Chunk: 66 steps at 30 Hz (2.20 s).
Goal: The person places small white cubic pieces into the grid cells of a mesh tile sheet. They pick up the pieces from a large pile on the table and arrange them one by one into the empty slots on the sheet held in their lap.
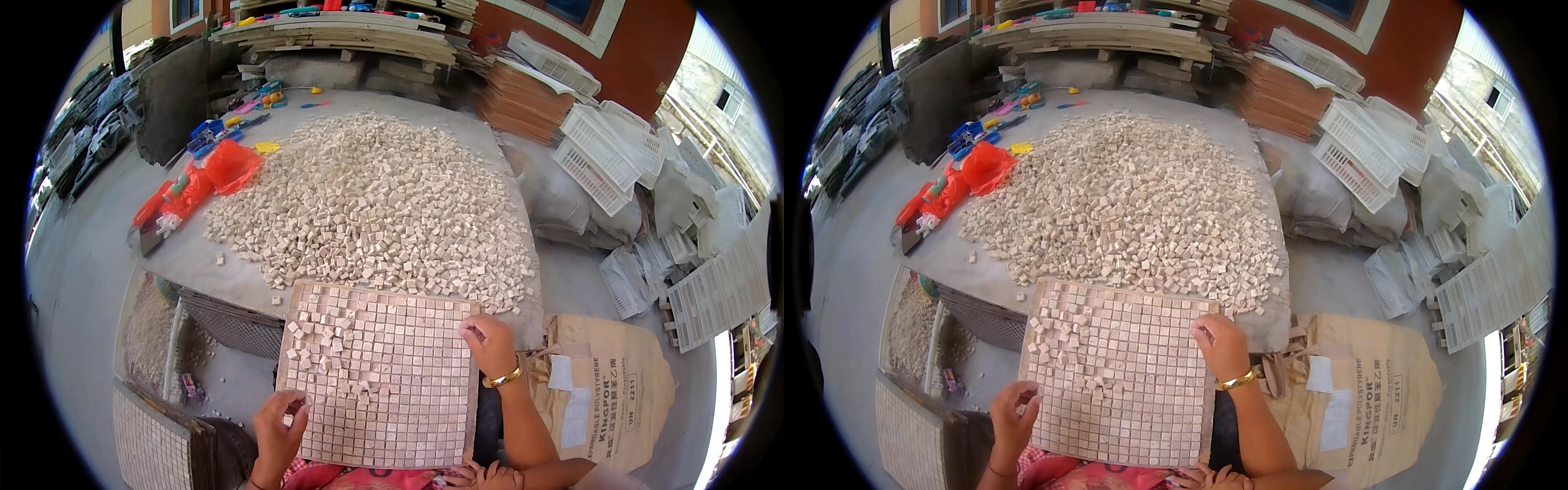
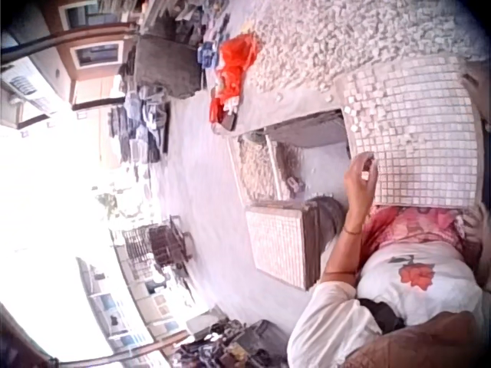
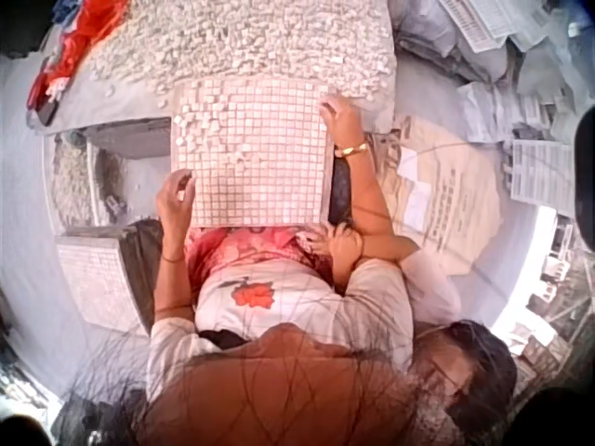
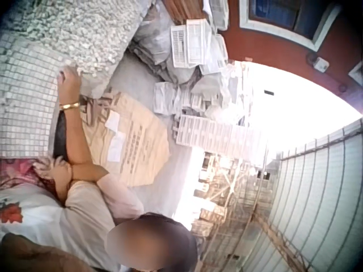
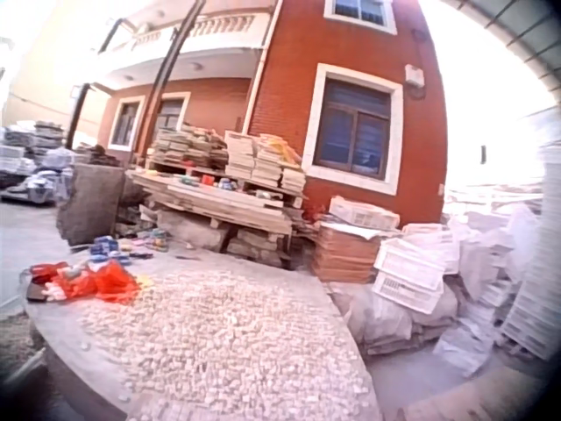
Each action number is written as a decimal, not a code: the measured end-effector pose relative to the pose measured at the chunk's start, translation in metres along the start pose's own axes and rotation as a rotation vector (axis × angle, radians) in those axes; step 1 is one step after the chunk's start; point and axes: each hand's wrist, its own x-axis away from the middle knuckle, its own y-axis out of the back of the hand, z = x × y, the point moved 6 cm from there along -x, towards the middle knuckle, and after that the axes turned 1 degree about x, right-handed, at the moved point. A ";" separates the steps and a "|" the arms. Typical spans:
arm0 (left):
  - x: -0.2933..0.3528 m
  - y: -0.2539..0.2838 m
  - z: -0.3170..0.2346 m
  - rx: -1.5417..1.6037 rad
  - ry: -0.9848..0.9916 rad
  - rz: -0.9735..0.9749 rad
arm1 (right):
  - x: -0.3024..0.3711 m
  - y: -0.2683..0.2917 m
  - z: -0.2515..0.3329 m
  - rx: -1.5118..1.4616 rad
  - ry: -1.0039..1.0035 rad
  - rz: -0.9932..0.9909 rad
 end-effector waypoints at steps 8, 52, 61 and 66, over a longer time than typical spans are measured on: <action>-0.004 -0.015 0.012 -0.021 -0.061 0.083 | 0.039 -0.081 0.053 0.051 0.246 0.319; -0.051 -0.122 -0.015 -0.245 -0.452 0.331 | 0.029 -0.082 0.037 -0.321 -0.022 0.284; -0.039 -0.089 -0.026 -0.174 -0.432 0.167 | 0.031 -0.115 0.043 0.059 0.091 0.178; -0.066 -0.096 -0.035 -0.215 -0.515 0.162 | 0.021 -0.116 0.051 0.084 0.044 0.256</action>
